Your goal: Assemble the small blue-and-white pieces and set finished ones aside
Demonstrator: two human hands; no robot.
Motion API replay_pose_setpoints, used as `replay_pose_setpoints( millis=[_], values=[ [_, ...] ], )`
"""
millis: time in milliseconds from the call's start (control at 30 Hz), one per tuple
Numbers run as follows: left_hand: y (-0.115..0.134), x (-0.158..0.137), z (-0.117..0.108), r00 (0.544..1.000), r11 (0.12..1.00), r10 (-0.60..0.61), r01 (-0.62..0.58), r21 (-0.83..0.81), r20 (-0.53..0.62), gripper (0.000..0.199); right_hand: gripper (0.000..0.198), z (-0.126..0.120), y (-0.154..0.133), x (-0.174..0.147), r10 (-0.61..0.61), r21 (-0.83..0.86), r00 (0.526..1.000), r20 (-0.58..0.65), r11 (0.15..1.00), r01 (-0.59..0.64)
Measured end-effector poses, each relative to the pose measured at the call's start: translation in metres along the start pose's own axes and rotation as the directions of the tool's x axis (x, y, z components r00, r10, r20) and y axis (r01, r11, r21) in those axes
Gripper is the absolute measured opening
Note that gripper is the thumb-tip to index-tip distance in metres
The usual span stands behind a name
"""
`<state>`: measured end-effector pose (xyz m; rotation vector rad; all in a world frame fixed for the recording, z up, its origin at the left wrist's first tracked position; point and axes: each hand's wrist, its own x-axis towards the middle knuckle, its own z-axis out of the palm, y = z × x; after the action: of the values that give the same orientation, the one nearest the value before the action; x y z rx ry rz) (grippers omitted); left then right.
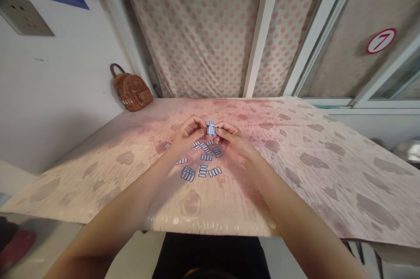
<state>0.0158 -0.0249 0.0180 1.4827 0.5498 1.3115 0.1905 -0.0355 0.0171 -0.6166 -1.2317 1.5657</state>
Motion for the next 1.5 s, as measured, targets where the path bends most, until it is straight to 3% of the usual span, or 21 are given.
replay_pose_setpoints(
  millis=[233, 500, 833, 933, 1133, 1333, 1500],
  values=[
    [-0.004, 0.001, -0.003, 1.000, 0.997, -0.027, 0.028, 0.076, -0.014, 0.025, 0.020, -0.002, 0.000, 0.000, -0.058, -0.059, 0.998, -0.014, 0.997, 0.057],
    [-0.008, 0.003, -0.006, 0.994, 0.994, -0.107, 0.107, -0.037, 0.002, 0.027, 0.019, -0.003, -0.001, -0.001, -0.053, -0.077, 0.999, -0.009, 0.996, 0.052],
    [-0.009, 0.003, -0.006, 0.996, 0.996, -0.085, 0.084, -0.034, -0.031, 0.028, 0.021, -0.002, 0.002, 0.002, -0.090, -0.121, 0.995, -0.035, 0.989, 0.085],
    [-0.006, 0.003, -0.004, 0.996, 0.998, -0.060, 0.059, -0.011, -0.071, 0.034, 0.020, -0.005, 0.006, 0.004, -0.176, -0.246, 0.982, -0.067, 0.957, 0.155],
    [-0.012, 0.003, -0.002, 0.984, 0.989, -0.101, 0.115, 0.088, -0.149, 0.033, 0.017, -0.005, 0.008, 0.005, -0.363, -0.568, 0.921, -0.141, 0.792, 0.225],
    [-0.019, 0.001, 0.002, 0.974, 0.988, -0.109, 0.128, 0.090, -0.196, 0.031, 0.019, -0.002, 0.010, 0.002, -0.396, -0.646, 0.907, -0.146, 0.732, 0.216],
    [-0.022, -0.001, 0.003, 0.970, 0.985, -0.120, 0.143, 0.098, -0.210, 0.030, 0.021, -0.003, 0.013, 0.003, -0.362, -0.614, 0.916, -0.171, 0.766, 0.188]
  ],
)
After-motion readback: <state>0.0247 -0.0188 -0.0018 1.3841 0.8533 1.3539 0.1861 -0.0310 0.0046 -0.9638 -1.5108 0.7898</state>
